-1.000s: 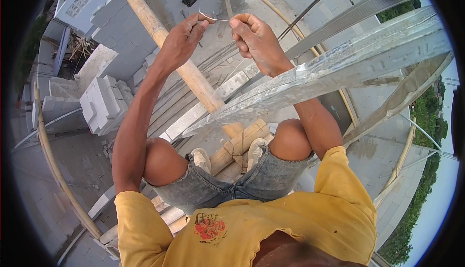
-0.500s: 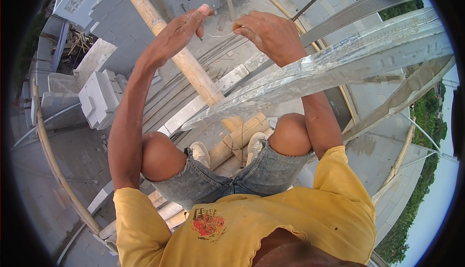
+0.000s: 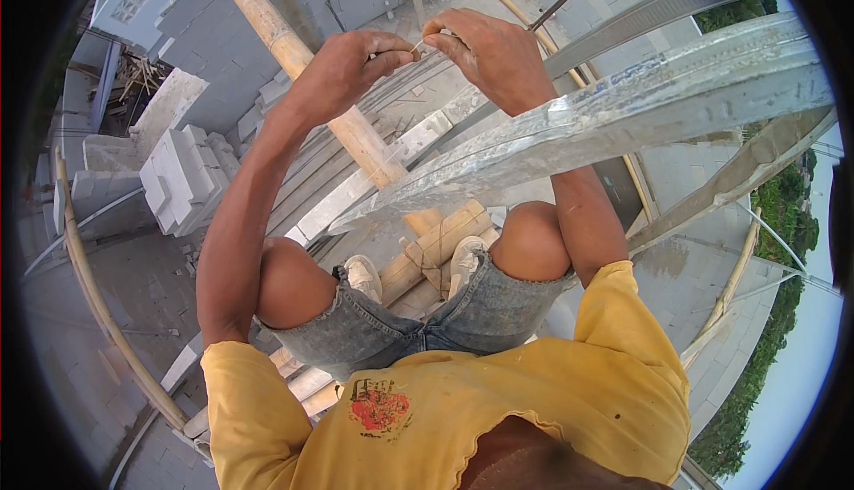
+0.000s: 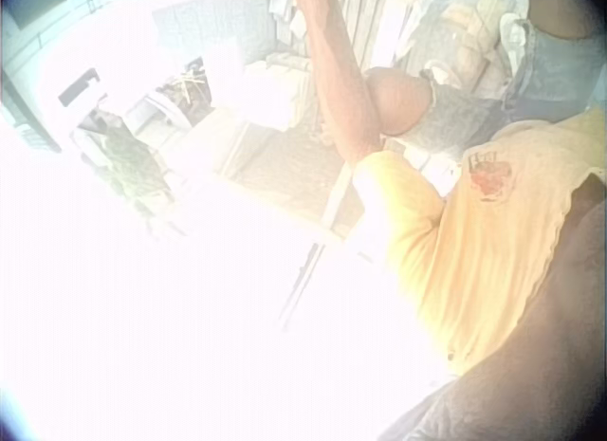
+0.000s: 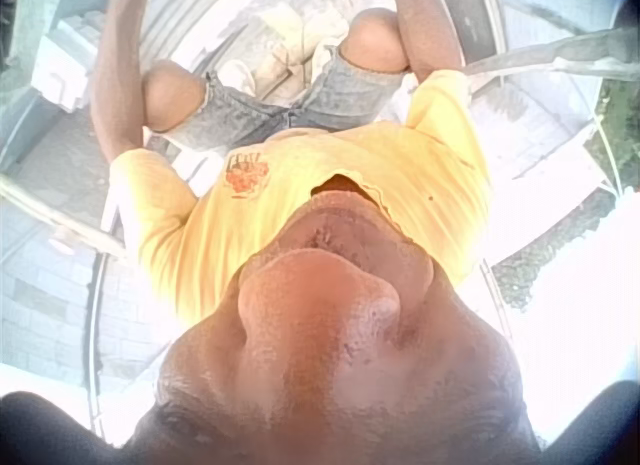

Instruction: Installing and securing metal trim or support bars onto the wall of a construction site.

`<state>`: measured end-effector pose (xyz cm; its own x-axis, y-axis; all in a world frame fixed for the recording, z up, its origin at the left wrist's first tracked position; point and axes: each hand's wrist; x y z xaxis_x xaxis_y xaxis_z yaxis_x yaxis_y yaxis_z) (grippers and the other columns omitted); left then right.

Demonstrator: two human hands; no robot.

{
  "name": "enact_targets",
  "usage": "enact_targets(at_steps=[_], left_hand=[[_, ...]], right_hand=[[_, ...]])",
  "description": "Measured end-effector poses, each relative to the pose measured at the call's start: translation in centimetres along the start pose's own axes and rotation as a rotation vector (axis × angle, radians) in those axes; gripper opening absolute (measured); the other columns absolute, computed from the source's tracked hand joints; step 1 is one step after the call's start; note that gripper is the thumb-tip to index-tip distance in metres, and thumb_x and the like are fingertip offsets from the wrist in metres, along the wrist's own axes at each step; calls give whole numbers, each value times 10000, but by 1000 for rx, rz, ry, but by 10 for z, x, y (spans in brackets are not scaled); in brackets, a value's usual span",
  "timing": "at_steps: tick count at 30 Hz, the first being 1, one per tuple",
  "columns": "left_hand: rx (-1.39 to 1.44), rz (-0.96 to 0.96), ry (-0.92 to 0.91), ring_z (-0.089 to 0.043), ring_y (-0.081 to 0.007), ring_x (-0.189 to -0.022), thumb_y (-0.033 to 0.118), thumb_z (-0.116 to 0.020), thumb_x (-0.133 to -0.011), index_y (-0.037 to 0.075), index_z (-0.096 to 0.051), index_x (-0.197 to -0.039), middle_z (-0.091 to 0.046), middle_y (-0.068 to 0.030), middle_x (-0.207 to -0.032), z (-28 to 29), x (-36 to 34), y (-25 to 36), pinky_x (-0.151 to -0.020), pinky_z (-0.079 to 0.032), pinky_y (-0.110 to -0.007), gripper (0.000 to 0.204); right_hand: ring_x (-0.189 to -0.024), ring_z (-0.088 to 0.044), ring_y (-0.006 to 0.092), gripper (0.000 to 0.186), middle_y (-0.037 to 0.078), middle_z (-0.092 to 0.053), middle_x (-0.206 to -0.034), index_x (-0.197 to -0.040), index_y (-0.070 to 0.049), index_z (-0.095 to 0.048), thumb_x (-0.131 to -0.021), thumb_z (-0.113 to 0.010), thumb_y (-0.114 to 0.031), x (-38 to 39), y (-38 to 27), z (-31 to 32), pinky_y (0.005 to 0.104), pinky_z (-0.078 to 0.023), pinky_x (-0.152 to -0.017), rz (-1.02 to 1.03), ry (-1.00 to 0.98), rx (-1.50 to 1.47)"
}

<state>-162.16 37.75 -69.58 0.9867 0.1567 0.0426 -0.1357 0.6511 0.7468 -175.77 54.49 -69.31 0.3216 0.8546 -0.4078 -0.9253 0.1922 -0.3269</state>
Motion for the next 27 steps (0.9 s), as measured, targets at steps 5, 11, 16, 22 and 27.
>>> enact_targets(at_steps=[5,11,16,22,27], left_hand=[[37,33,98,-632,-220,-787,323,-589,-912,41,-672,-1095,-688,-136,-931,-2,-1,2,-744,-499,-352,347],[77,27,232,-586,-172,-768,277,-561,-942,37,-671,-1092,-681,-70,-945,-2,1,-1,-766,-480,-306,303],[-179,-227,128,-642,-262,-853,226,-572,-923,35,-669,-1066,-683,-122,-1016,-6,4,10,-779,-491,-332,258],[-278,31,229,-640,-257,-836,213,-588,-912,44,-679,-1037,-686,-108,-1007,-1,7,11,-752,-498,-339,230],[-154,-120,297,-602,-161,-793,232,-557,-939,15,-671,-1033,-683,-71,-912,-7,6,-3,-715,-476,-300,262]], right_hand=[[-701,-634,265,198,49,-668,-818,-963,-132,-632,-903,-596,-317,1,3,-4,375,-486,-612,-98,-2,-22],[-699,-635,274,198,56,-672,-829,-969,-127,-635,-903,-595,-309,2,-8,-14,379,-491,-610,1,-166,-72],[-665,-617,277,213,86,-659,-790,-966,-103,-642,-902,-604,-302,-4,-4,-10,367,-475,-594,-122,-13,-193],[-637,-599,245,256,95,-636,-715,-961,-87,-632,-909,-604,-336,-1,-7,-16,346,-453,-596,-44,-35,-264],[-657,-599,232,245,98,-629,-733,-959,-51,-622,-909,-608,-291,-4,3,-27,330,-450,-608,-207,-127,-498]])
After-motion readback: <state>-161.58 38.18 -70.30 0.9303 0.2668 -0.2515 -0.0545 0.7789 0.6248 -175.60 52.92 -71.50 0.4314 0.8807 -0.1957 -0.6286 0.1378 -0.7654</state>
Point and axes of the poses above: each hand's wrist, its own x-axis away from the middle knuckle, its own z-axis out of the back of the hand, y = z × x
